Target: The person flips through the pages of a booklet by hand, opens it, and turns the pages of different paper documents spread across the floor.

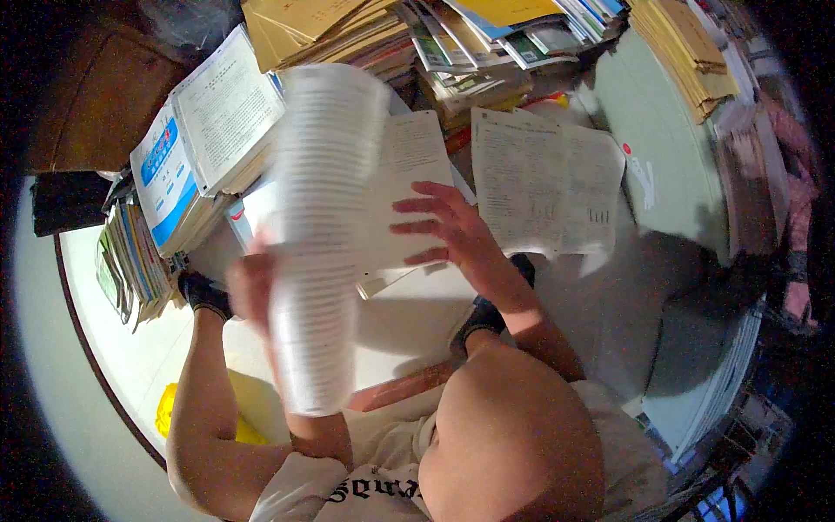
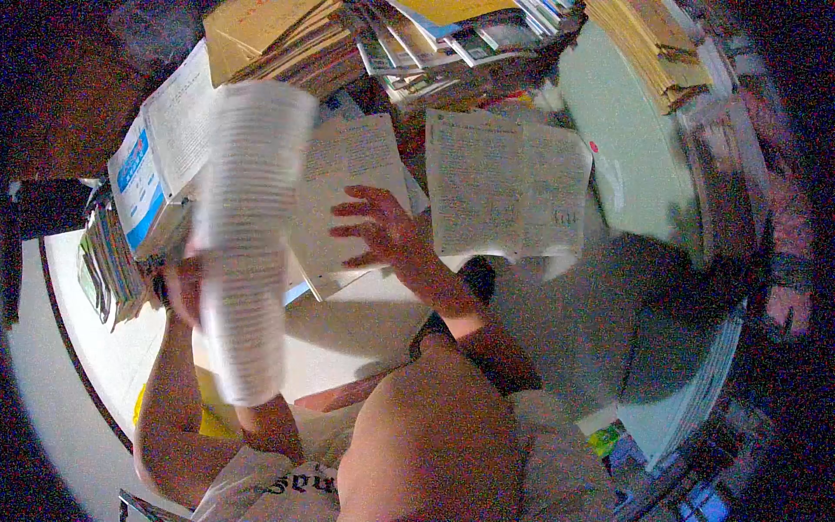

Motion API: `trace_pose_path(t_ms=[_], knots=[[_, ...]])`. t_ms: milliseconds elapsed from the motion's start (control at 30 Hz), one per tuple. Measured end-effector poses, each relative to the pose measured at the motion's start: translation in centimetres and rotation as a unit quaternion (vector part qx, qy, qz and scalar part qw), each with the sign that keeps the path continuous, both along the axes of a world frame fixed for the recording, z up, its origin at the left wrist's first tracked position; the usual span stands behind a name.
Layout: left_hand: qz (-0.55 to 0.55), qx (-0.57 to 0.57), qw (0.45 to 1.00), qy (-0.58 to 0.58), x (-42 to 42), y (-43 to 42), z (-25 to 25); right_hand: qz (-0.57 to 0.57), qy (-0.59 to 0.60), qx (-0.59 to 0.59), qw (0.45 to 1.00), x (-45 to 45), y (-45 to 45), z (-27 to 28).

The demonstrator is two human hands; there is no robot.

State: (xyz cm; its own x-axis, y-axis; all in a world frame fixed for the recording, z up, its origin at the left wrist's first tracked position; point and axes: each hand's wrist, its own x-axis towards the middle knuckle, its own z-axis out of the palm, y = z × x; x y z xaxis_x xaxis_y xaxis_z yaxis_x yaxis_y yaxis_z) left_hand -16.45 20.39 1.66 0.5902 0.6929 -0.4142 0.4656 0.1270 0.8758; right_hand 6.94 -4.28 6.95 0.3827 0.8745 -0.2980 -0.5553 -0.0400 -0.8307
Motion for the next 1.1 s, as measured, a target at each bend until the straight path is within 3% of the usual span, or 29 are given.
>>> trace_pose_path(t_ms=[67, 100, 167, 200, 267, 367, 433, 500, 600, 633, 733, 800, 833, 867, 1000, 1100], knots=[[-0.048, -0.004, 0.997, -0.061, 4.5, -5.8, 2.2, 0.010, 0.182, 0.134, 0.974, -0.3, -1.2, 2.6], [-0.069, 0.009, 0.993, -0.090, 6.6, -8.9, 4.3, 0.010, 0.181, 0.134, 0.974, -0.6, -2.0, 2.6], [-0.111, 0.034, 0.982, -0.150, 10.7, -15.1, 8.4, -0.077, 0.049, 0.117, 0.989, -0.6, -3.4, 2.4], [-0.242, 0.140, 0.953, -0.117, 12.8, -15.4, 11.1, -0.076, 0.048, 0.116, 0.989, -0.1, -3.7, 2.5], [-0.312, 0.222, 0.917, -0.109, 13.9, -17.0, 10.3, -0.100, -0.055, -0.042, 0.993, 1.2, -4.3, 2.7], [-0.331, 0.197, 0.902, -0.194, 14.7, -18.5, 8.2, -0.180, -0.088, -0.158, 0.967, 2.4, -6.6, 0.1], [-0.341, 0.181, 0.904, -0.181, 14.8, -18.8, 6.2, -0.216, -0.096, -0.198, 0.951, 2.7, -8.9, -5.2], [-0.358, 0.162, 0.906, -0.156, 14.6, -18.0, 4.5, -0.241, -0.189, -0.216, 0.927, 3.8, -11.7, -10.9], [-0.205, 0.170, 0.951, -0.155, 14.4, -16.8, 3.3, -0.205, -0.195, -0.217, 0.934, 5.1, -13.6, -11.9], [-0.172, 0.194, 0.953, -0.155, 14.0, -16.0, 2.6, -0.191, -0.306, -0.257, 0.897, 5.7, -14.1, -12.1], [-0.087, 0.240, 0.960, -0.117, 13.6, -14.3, 1.1, -0.218, -0.282, -0.239, 0.903, 7.6, -16.4, -9.7], [-0.082, 0.236, 0.961, -0.120, 13.1, -13.4, -0.9, -0.236, -0.284, -0.218, 0.903, 10.6, -18.6, -8.5], [-0.088, 0.242, 0.960, -0.106, 13.0, -13.3, -1.3, -0.233, -0.302, -0.262, 0.886, 12.4, -20.1, -8.8], [-0.090, 0.241, 0.960, -0.109, 13.2, -13.7, -1.7, -0.252, -0.250, -0.210, 0.911, 13.6, -21.5, -9.1], [-0.081, 0.129, 0.981, -0.120, 14.3, -15.6, -3.0, -0.219, -0.312, -0.270, 0.884, 21.0, -28.7, -12.6], [-0.101, 0.146, 0.977, -0.119, 16.5, -16.6, -3.4, -0.213, -0.322, -0.263, 0.884, 23.7, -30.1, -13.0]])
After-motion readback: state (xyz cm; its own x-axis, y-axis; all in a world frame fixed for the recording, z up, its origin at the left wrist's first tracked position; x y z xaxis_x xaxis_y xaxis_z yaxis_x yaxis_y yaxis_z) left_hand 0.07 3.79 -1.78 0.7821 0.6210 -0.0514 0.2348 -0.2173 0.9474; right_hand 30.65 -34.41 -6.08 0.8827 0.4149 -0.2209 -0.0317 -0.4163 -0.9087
